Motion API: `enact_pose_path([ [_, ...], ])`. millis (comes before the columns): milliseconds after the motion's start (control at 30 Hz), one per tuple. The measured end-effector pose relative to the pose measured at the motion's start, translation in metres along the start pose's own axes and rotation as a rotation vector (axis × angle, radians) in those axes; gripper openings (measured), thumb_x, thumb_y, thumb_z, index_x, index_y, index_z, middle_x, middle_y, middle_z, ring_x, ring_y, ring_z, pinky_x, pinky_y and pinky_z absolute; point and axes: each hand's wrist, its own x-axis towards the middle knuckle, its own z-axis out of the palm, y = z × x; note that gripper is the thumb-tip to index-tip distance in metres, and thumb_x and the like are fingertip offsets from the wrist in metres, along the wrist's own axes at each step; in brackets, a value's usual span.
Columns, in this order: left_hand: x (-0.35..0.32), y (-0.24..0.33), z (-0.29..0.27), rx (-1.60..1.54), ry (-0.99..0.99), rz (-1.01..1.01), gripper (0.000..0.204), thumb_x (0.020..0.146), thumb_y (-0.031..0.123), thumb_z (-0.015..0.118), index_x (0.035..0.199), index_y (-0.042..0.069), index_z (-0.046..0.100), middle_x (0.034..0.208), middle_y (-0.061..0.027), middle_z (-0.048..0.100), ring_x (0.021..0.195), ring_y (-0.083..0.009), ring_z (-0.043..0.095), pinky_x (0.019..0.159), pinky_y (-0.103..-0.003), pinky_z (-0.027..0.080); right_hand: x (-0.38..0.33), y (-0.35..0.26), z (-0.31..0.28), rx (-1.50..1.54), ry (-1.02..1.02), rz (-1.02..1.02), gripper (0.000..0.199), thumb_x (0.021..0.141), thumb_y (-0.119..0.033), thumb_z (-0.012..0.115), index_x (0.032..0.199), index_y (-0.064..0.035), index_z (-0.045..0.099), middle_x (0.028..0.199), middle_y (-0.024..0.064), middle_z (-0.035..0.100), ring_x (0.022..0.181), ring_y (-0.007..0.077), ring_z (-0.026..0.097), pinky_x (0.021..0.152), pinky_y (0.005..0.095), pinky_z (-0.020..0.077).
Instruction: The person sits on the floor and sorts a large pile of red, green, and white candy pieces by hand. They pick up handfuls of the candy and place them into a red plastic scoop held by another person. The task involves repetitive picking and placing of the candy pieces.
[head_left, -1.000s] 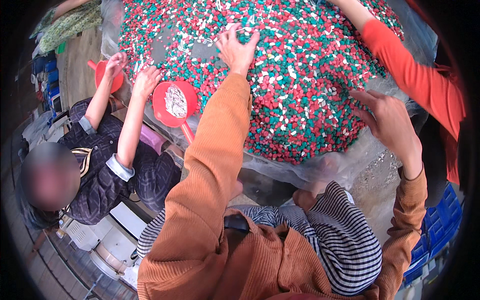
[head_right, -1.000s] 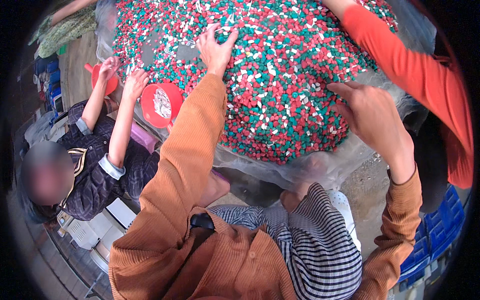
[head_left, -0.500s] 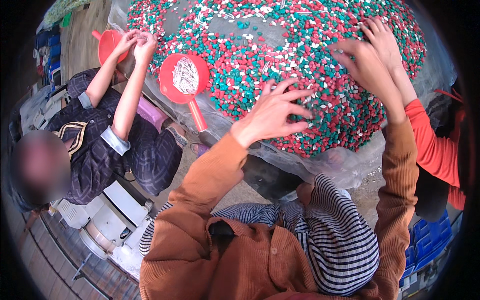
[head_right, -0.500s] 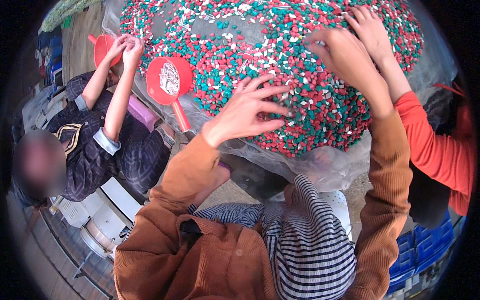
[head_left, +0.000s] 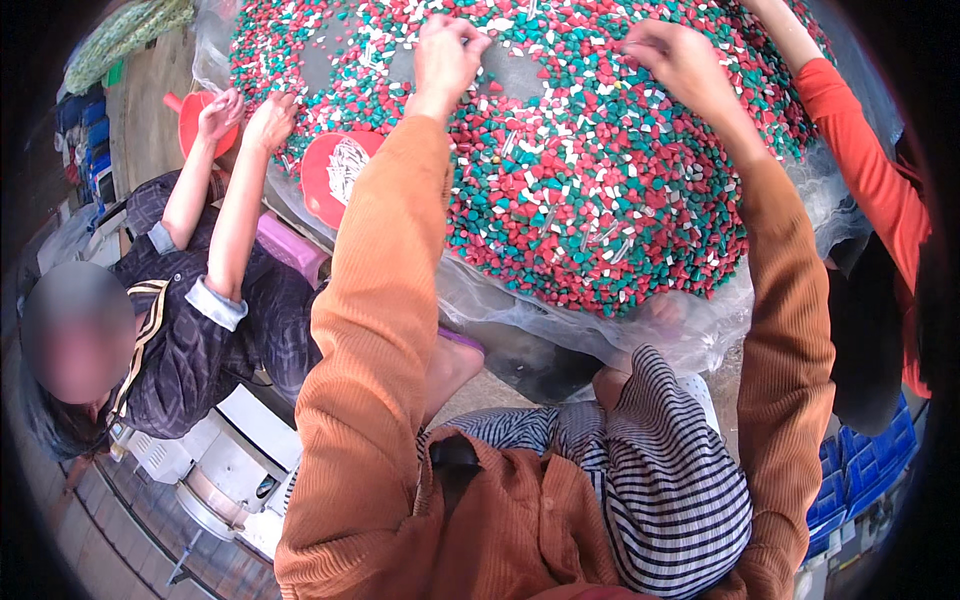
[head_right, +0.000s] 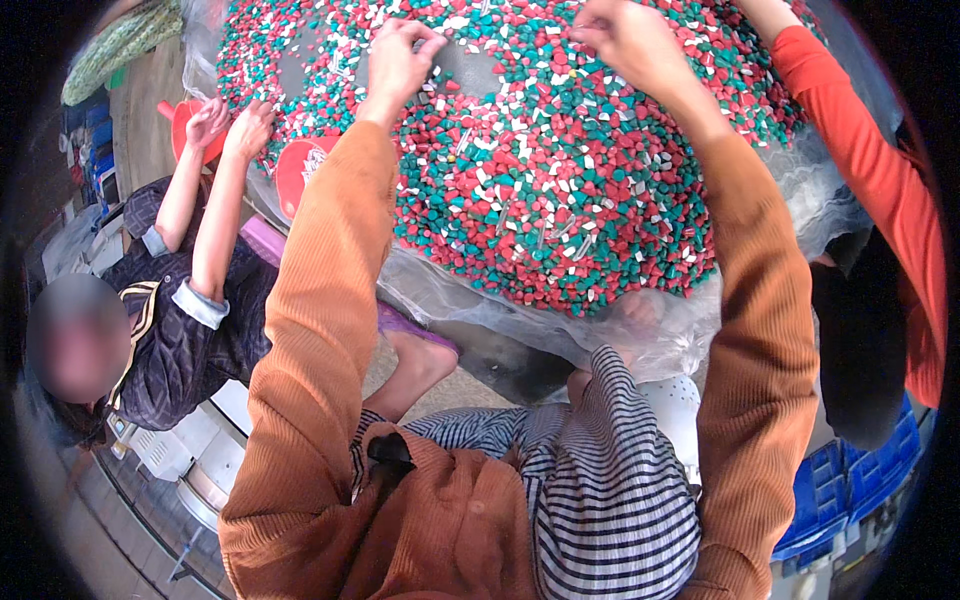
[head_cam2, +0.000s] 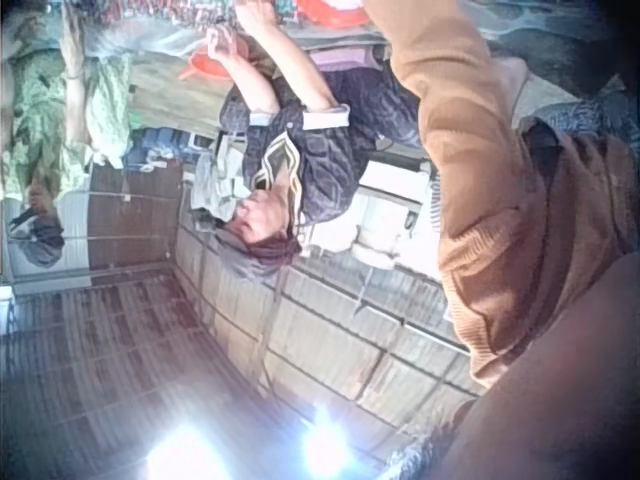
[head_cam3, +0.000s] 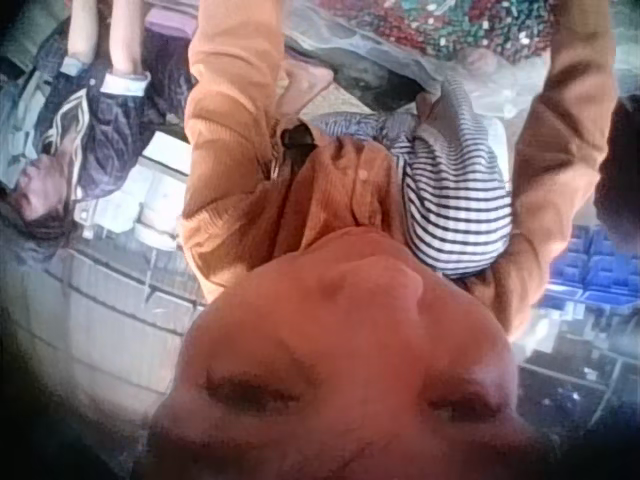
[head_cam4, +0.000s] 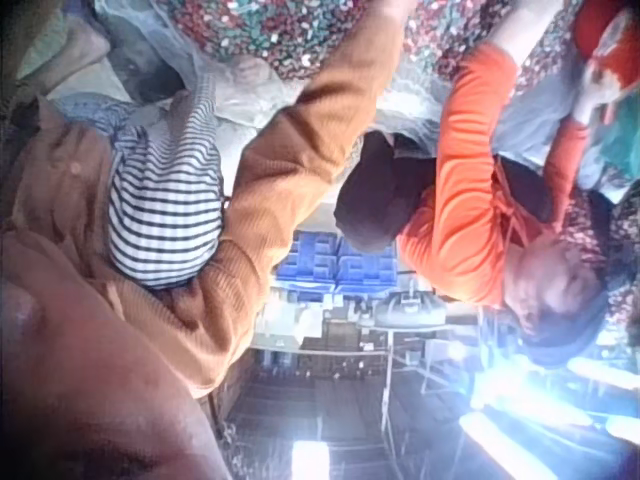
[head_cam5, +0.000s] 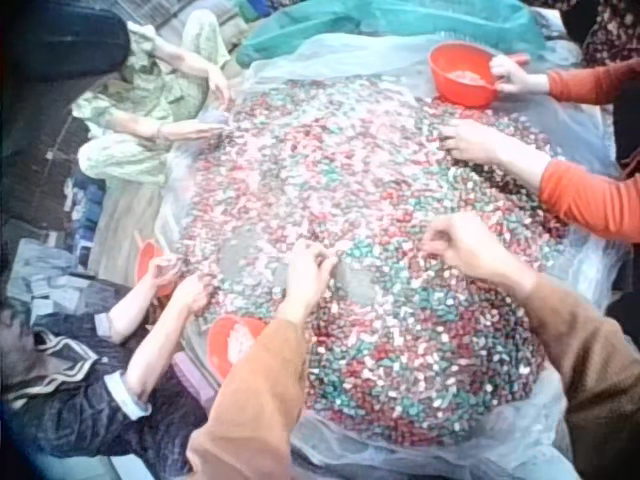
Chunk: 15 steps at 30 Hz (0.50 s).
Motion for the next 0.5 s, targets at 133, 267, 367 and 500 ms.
enact_pose_path([
  [133,0.007,-0.032,0.022,-1.006,0.022,-0.260,0.018,0.092,0.016,0.057,0.101,0.004,0.067,0.085,-0.0087,0.065,0.071,-0.0163,0.061,0.063,-0.030,0.051,-0.053,-0.028,-0.018,0.801,0.100,0.180,0.026,0.098,-0.025,0.054,0.105,-0.0041,0.068,0.092,0.0024,0.066,0.075,0.0123,0.062,0.071,0.0291,0.0498],
  [267,0.029,0.032,0.027,-0.510,0.020,-0.127,0.018,0.086,0.020,0.061,0.086,0.005,0.071,0.074,-0.0113,0.066,0.068,-0.0185,0.063,0.063,-0.033,0.050,-0.096,-0.040,-0.020,0.688,0.099,0.256,0.021,0.098,-0.023,0.056,0.104,-0.0058,0.067,0.091,-0.0022,0.063,0.068,0.0016,0.049,0.062,0.0187,0.0404],
  [367,0.047,0.025,0.050,-0.106,0.201,0.071,0.024,0.082,0.028,0.067,0.082,0.004,0.072,0.079,-0.0183,0.068,0.074,-0.0283,0.066,0.067,-0.037,0.051,-0.103,-0.041,-0.006,0.437,0.008,0.133,0.013,0.093,-0.016,0.065,0.098,-0.0046,0.069,0.089,-0.0043,0.065,0.065,0.0009,0.051,0.054,0.0186,0.0410],
  [500,0.049,0.045,0.033,-0.232,-0.051,-0.049,0.028,0.081,0.033,0.069,0.078,0.005,0.072,0.080,-0.0178,0.069,0.076,-0.0285,0.067,0.069,-0.038,0.051,-0.079,-0.057,0.026,-0.141,0.142,-0.069,0.012,0.085,-0.019,0.067,0.093,-0.0131,0.073,0.087,0.0092,0.071,0.074,0.0263,0.069,0.066,0.0383,0.0545],
])
